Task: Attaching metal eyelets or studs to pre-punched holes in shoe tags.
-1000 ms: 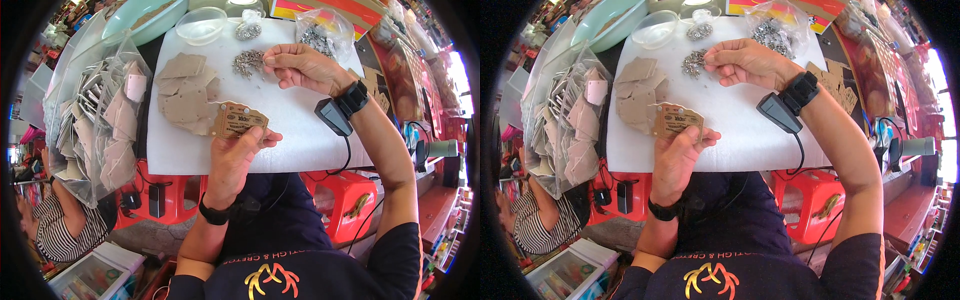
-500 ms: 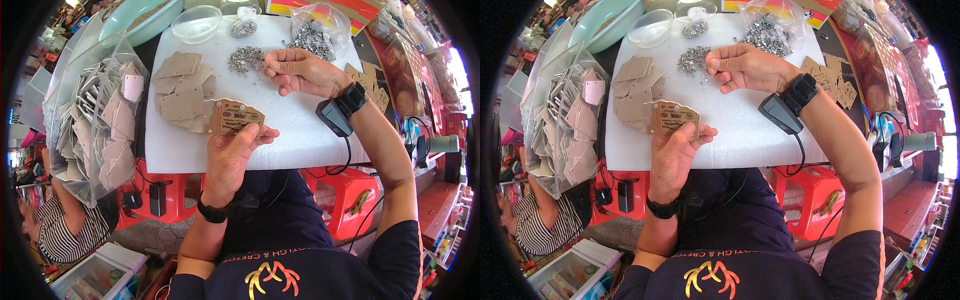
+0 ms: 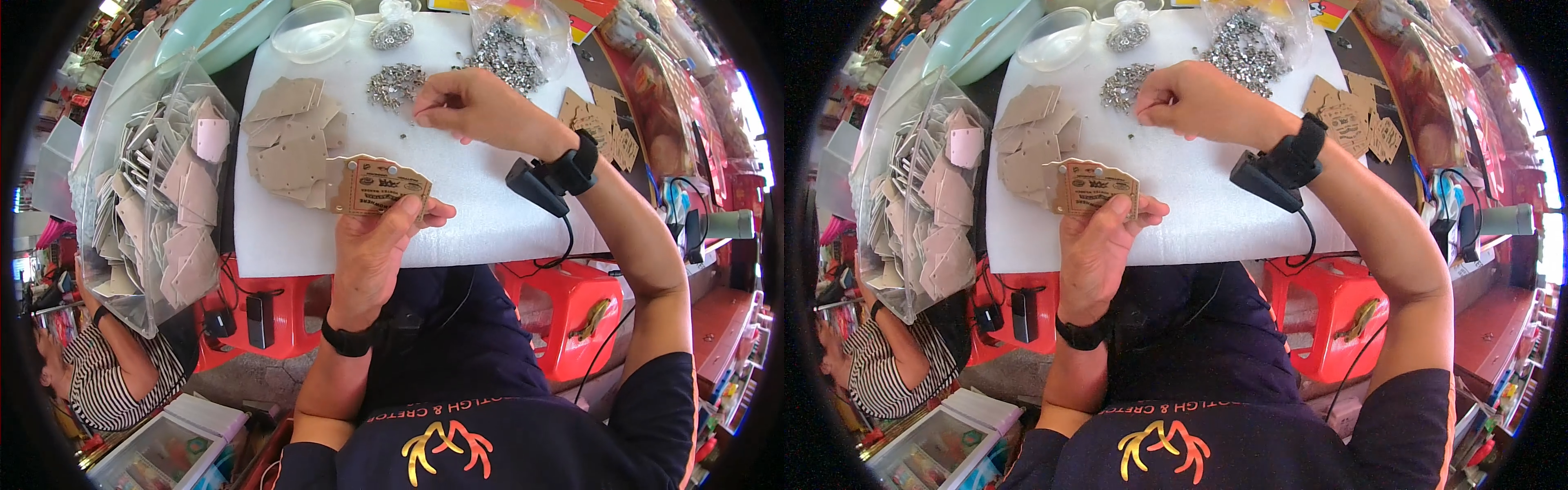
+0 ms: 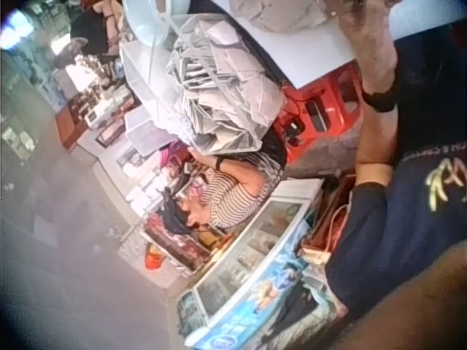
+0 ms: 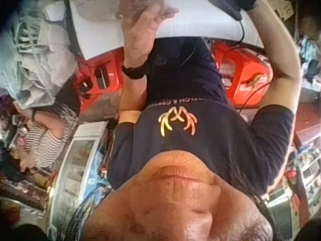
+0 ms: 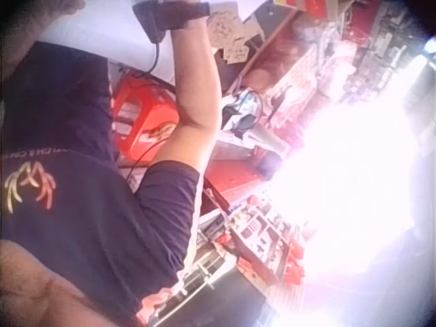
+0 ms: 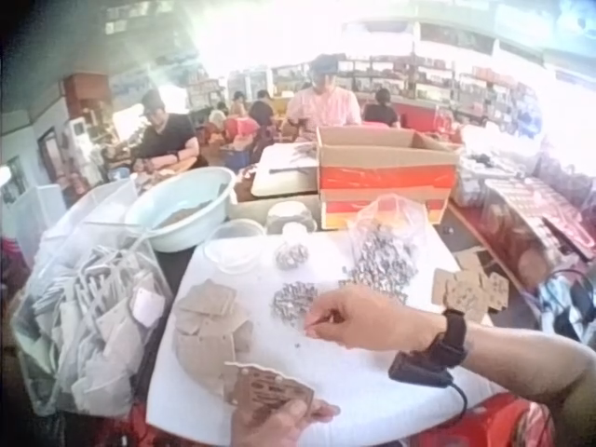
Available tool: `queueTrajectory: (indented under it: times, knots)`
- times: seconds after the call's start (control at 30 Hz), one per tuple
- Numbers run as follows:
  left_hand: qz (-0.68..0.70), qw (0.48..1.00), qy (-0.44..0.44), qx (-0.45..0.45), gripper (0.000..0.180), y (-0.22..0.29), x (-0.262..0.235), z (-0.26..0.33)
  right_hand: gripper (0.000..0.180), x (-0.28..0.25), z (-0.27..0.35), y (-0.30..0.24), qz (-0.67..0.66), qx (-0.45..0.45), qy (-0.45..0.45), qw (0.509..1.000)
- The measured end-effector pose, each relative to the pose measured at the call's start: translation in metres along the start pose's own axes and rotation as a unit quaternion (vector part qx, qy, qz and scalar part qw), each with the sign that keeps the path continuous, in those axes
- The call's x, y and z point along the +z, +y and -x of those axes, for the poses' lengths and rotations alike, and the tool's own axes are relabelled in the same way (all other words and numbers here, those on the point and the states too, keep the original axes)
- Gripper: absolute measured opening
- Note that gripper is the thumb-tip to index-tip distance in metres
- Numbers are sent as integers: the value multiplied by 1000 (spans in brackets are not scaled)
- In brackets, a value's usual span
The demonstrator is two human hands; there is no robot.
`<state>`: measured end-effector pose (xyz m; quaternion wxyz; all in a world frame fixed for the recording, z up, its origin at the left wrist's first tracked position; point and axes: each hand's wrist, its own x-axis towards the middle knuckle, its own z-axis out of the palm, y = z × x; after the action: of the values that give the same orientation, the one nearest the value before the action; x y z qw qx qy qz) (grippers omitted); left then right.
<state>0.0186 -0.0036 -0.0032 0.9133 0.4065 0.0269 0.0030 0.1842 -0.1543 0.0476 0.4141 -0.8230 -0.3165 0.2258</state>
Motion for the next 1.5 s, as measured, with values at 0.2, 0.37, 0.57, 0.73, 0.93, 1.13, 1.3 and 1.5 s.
queueTrajectory:
  times: [0.2, 0.37, 0.57, 0.73, 0.93, 1.13, 1.3, 1.5]
  knots:
    - [-16, 1000, -4, -1, 17, 2, 1, 3, 11, 18, -10, 9, 137, -173, 47, 974]
    - [-14, 1000, -6, -5, 17, 1, 0, 3, 10, 24, -8, 6, 244, -226, 80, 940]
    - [-9, 1000, -2, -7, 17, 2, 2, 3, 8, 25, -5, 0, 316, -207, 62, 924]
    - [-12, 1000, 5, -4, 16, 3, 3, 3, 8, 14, 10, -3, 326, -208, 53, 921]
    - [-22, 1000, 11, 11, 16, 3, 4, 0, 10, 3, 48, -9, 371, -180, 26, 911]
    - [-6, 999, 34, 12, 15, 3, 10, 0, 11, 5, 72, -2, 361, -170, 22, 917]
    - [-23, 999, 34, 11, 15, 3, 11, 0, 12, 7, 69, 5, 271, -124, 39, 954]
    - [-37, 999, 31, 8, 16, 3, 11, 1, 11, 6, 70, -1, 300, -91, 49, 948]
